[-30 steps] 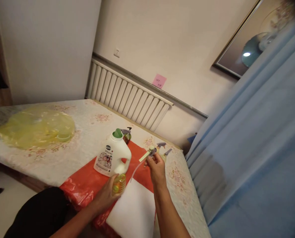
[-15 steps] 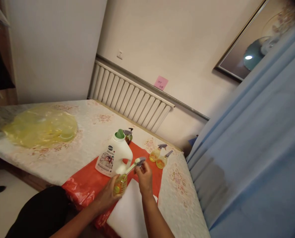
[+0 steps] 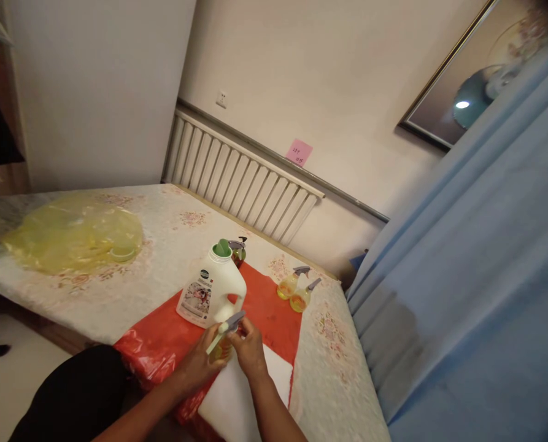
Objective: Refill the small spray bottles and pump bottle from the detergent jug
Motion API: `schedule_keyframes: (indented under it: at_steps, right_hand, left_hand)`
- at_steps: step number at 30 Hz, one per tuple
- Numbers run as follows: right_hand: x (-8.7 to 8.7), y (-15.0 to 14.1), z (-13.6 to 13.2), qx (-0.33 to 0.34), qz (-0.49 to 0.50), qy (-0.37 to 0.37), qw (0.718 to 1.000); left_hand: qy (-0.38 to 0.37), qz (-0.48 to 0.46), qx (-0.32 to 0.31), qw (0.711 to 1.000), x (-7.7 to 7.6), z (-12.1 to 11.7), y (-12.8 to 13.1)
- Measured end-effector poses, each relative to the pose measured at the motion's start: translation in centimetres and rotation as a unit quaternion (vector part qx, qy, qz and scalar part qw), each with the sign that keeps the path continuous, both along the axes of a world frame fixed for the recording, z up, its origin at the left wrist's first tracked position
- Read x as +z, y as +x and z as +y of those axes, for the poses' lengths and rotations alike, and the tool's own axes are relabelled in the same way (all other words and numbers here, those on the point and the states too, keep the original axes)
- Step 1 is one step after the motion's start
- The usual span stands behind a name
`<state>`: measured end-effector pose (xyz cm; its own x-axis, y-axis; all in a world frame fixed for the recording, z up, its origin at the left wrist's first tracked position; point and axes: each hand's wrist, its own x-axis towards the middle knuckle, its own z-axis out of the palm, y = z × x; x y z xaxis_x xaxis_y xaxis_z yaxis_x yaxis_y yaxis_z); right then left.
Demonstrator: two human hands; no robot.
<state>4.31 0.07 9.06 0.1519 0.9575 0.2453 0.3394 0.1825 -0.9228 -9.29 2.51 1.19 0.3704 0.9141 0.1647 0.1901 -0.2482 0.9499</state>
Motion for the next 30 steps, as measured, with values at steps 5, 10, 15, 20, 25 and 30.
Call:
schedule_keyframes:
  at_steps: [5,10,15,20,25,30]
  right_hand:
    - [0.0,0.0,0.0,-0.008,-0.02,0.0,1.0]
    - [-0.9,-0.8,-0.2,-0.063,-0.027,0.023,0.997]
    - [-2.0,-2.0,0.4,-0.132,0.005,0.022,0.991]
    - [-1.6,-1.5,0.4,-0.109,0.004,0.015,0.994]
    - [-0.8,0.6,0.3,0.028,0.02,-0.005,0.999]
    - [-0.7,1.0,0.9,0.036,0.024,-0.019,0.999]
  left_hand:
    - [-0.006,-0.013,-0.006,1.0,0.3,-0.3,-0.2]
    - [-0.001,0.016,-0.022,1.0,1.0,-0.3,-0.3]
    - [0.02,0.013,-0.027,0.999,0.7,0.1,-0.1]
    - [0.051,0.002,-0.027,0.998,0.2,0.3,-0.1]
    - [0.056,0.009,-0.032,0.998,0.1,0.3,0.0]
    - [0.036,0.025,-0.001,0.999,-0.6,0.3,0.1]
